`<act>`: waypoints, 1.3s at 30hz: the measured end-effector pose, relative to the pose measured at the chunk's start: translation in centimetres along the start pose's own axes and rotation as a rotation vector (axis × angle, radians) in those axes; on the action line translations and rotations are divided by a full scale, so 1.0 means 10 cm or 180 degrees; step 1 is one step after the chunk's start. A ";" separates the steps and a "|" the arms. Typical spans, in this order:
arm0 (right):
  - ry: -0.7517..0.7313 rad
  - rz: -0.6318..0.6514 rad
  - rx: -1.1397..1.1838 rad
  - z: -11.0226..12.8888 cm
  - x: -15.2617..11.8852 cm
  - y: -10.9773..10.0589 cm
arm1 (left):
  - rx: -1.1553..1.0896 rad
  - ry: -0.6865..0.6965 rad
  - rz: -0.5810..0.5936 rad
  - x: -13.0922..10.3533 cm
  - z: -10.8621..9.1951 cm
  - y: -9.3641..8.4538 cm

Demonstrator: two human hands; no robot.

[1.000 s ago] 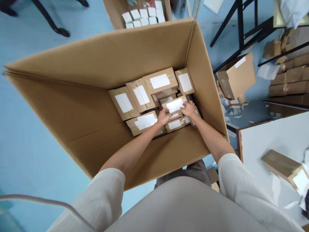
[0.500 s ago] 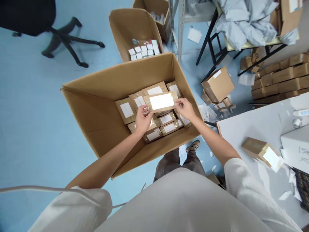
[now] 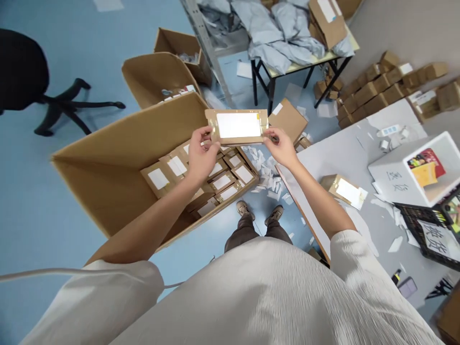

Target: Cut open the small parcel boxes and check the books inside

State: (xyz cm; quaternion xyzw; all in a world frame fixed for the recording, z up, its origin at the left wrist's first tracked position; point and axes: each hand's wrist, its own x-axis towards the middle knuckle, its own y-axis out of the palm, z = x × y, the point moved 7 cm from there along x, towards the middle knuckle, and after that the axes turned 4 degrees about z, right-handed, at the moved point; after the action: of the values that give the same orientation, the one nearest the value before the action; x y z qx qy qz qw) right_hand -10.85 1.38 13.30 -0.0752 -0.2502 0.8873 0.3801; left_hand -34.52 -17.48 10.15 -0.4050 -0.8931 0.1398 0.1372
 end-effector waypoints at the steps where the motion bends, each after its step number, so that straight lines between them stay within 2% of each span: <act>1: 0.0082 -0.0044 -0.0061 -0.11 -0.10 -0.17 | -0.0037 0.0015 0.0117 -0.03 -0.06 0.23; 6: 0.0526 -0.0126 -0.0544 -0.76 -0.69 -0.87 | -0.0148 -0.0017 0.0803 -0.29 -0.20 1.42; 10: 0.0860 0.0071 -0.1104 -1.23 -1.15 -1.20 | -0.0041 -0.0175 0.1305 -0.54 -0.16 2.20; 14: 0.1306 0.0306 -0.1700 -1.55 -1.52 -1.41 | -0.0035 -0.0396 0.1679 -0.77 -0.08 2.75; 18: 0.1494 0.0378 -0.2123 -1.65 -1.74 -1.57 | 0.0068 -0.0430 0.1874 -0.91 -0.07 3.04; 23: 0.1594 0.0429 -0.2397 -1.69 -1.80 -1.72 | 0.0084 -0.0482 0.1950 -0.93 -0.09 3.18; 27: 0.1699 0.0339 -0.2514 -1.68 -1.75 -1.79 | -0.0093 -0.0560 0.2164 -0.94 -0.12 3.28; 30: 0.1570 0.0247 -0.2519 -1.56 -1.61 -1.73 | -0.0148 -0.0585 0.2231 -0.95 -0.12 3.22; 32: 0.1449 0.0329 -0.2450 -1.45 -1.47 -1.58 | -0.0115 -0.0524 0.2164 -0.91 -0.11 3.07; 34: 0.1305 0.0494 -0.2363 -1.30 -1.30 -1.37 | -0.0097 -0.0472 0.2027 -0.85 -0.07 2.84; 36: 0.1108 0.0664 -0.2287 -1.12 -1.12 -1.10 | -0.0112 -0.0481 0.1812 -0.76 0.02 2.53; 39: 0.0760 0.0892 -0.2181 -0.80 -0.85 -0.63 | -0.0146 -0.0563 0.1395 -0.62 0.25 1.95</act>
State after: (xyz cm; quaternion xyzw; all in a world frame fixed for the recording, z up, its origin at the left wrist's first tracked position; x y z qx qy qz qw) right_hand 1.72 2.12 9.04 -0.3340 -0.4734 0.7806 0.2345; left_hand -18.11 -10.16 -0.01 -0.5784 -0.7953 0.1809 0.0156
